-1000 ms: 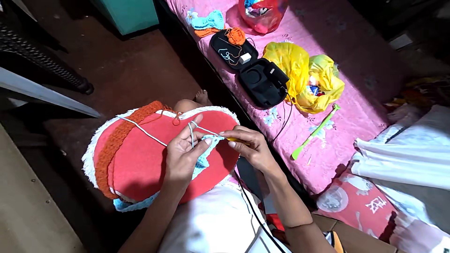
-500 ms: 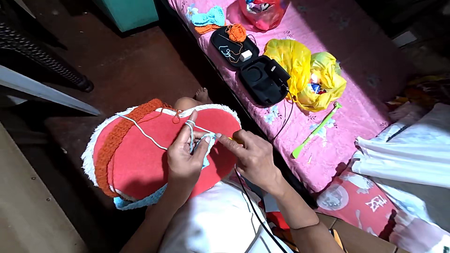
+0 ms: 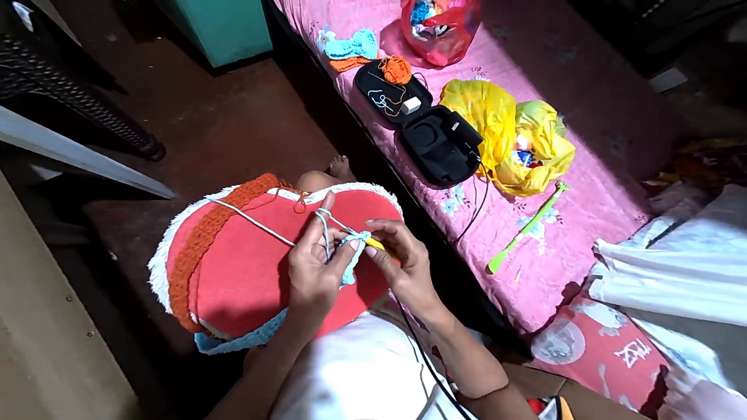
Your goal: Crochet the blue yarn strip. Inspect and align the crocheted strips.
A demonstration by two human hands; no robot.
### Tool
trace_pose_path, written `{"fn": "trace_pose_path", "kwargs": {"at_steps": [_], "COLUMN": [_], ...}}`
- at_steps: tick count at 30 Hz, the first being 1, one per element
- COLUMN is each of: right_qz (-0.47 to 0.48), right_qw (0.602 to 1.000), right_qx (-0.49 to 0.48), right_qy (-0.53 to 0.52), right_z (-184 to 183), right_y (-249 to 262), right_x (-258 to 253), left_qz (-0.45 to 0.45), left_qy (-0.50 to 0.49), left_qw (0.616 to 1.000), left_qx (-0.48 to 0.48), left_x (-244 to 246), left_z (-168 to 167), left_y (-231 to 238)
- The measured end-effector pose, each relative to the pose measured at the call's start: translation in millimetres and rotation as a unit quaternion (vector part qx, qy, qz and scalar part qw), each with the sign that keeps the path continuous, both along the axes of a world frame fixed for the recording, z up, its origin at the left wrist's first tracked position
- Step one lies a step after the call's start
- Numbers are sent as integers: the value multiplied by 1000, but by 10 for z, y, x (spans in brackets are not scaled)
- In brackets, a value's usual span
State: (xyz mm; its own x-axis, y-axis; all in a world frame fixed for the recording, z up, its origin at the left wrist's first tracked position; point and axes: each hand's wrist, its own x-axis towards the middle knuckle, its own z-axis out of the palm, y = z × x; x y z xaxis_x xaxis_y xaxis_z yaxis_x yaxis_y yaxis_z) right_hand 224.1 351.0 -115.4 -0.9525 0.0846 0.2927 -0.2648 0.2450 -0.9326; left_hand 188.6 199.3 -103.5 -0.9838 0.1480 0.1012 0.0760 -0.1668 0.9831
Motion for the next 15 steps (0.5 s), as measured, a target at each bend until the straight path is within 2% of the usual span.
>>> {"fn": "trace_pose_path", "kwargs": {"at_steps": [1, 4, 6, 7, 9, 11, 13, 15], "right_qz": [-21, -82, -77, -62, -8, 49, 84, 102], "right_qw": [994, 931, 905, 908, 951, 996, 983, 959], "right_qx": [90, 314, 372, 368, 276, 77, -106, -191], "right_qy": [56, 170, 192, 191, 138, 6, -124, -184], "right_z": [-49, -59, -12, 6, 16, 48, 98, 92], "right_y": [28, 115, 171, 199, 259, 294, 285, 244], "right_x": [-14, -33, -27, -28, -34, -40, -74, -99], "left_qz": [-7, -4, 12, 20, 28, 20, 11, 4], "left_qy": [-7, 3, 17, 23, 33, 51, 75, 83], "left_qw": [1000, 998, 995, 993, 989, 988, 988, 990], "left_qx": [-7, -57, -99, -116, -142, -145, -133, -113], "left_x": [-28, -76, -87, -89, -86, -81, -72, -77], "left_z": [14, 23, 17, 3, -20, -30, -42, -51], "left_y": [-42, -129, -141, -138, -129, -114, -88, -68]}}
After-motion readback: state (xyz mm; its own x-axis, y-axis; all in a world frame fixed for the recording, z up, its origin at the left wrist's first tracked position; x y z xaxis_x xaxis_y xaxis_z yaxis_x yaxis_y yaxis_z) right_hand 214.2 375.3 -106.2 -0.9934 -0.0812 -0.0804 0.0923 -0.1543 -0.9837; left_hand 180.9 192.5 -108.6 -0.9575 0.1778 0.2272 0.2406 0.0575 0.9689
